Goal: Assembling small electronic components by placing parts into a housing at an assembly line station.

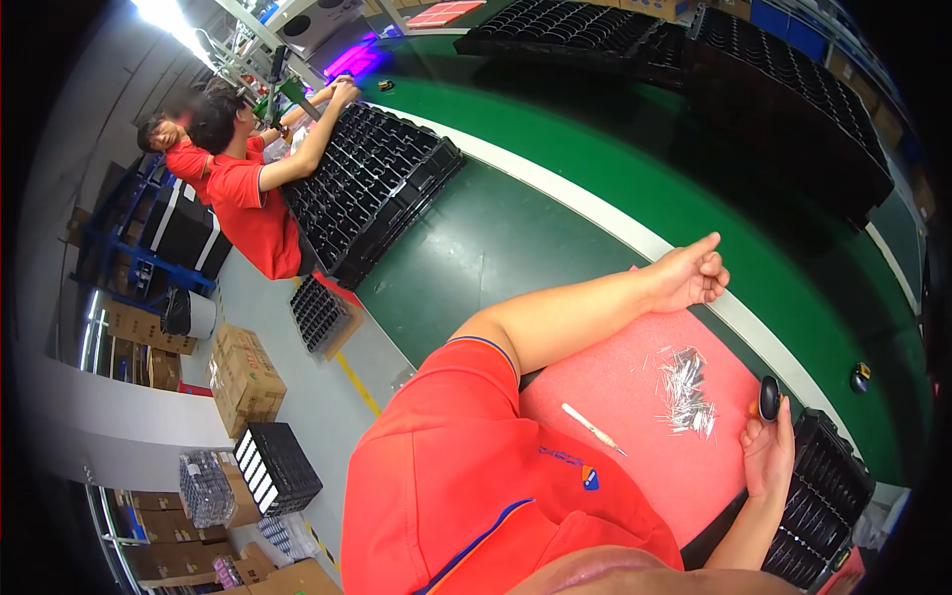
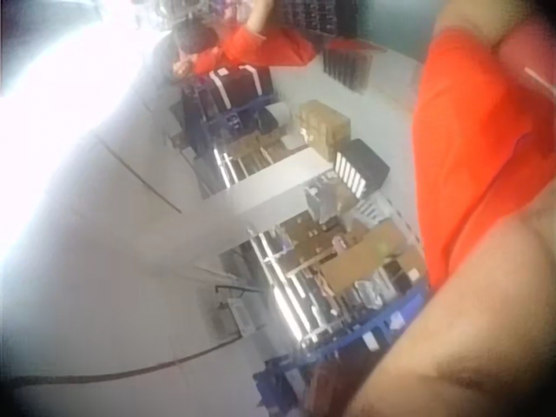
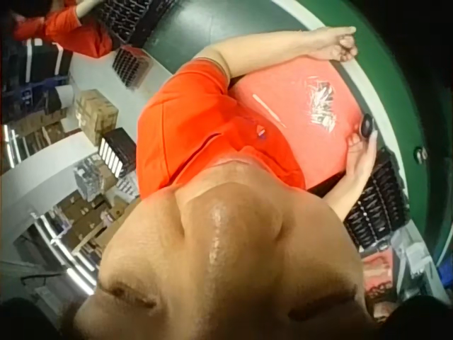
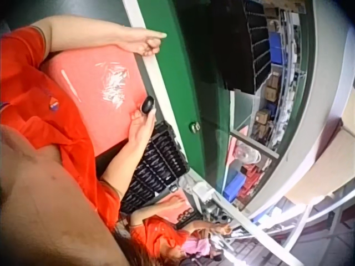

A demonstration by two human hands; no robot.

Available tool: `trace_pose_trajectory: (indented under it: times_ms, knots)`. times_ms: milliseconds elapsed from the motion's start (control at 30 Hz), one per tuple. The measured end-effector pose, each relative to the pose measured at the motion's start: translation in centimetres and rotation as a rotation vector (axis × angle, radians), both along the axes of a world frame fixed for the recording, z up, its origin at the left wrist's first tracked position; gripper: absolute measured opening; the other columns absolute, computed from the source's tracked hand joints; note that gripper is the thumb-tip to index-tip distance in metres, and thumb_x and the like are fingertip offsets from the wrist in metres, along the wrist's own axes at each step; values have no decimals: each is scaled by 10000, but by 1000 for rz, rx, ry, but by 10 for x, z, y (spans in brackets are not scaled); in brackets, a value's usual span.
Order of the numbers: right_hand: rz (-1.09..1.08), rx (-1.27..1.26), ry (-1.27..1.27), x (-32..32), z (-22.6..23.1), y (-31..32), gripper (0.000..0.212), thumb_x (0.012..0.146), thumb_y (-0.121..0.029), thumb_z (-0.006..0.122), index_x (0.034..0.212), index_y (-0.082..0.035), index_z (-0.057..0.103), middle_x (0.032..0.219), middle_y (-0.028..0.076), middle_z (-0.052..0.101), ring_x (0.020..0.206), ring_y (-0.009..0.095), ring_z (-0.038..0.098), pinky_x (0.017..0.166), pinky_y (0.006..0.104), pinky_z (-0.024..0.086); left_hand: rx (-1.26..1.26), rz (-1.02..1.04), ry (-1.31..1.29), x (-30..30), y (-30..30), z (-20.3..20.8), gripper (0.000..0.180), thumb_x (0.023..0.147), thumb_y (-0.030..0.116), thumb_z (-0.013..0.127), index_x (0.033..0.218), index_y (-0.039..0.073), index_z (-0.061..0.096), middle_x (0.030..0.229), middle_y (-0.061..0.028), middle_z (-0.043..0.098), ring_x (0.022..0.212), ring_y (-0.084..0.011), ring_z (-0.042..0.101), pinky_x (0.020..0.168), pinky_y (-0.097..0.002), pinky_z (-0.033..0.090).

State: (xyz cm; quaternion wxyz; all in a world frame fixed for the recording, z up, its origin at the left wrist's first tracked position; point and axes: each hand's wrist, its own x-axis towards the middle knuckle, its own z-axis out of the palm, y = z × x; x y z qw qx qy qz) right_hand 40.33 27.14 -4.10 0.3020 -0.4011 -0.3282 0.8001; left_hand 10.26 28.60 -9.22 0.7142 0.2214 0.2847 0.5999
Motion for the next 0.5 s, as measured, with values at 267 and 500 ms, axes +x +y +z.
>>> trace_pose_trajectory:
  times_ms: [267, 500]
  knots:
    - [-10, -12, -8, 4, 1, 3, 263, 977, -315, 480, 1042, -76, 567, 785, 40, 596, 569, 66, 485, 510, 216, 382, -70, -82, -399, -6, 6, -1, 594, 956, 592, 264, 540, 170, 295, 579, 6, 398, 518, -121, 382, 512, -248, 349]
    - [-1, 7, -12, 4, -2, 4, 294, 979, -335, 469, 1044, -70, 576, 798, 30, 602, 568, 59, 488, 506, 208, 395, -60, -261, -539, -24, 5, 9, 660, 836, 773, 224, 528, 189, 234, 485, 66, 146, 411, -96, 155, 440, -255, 186]
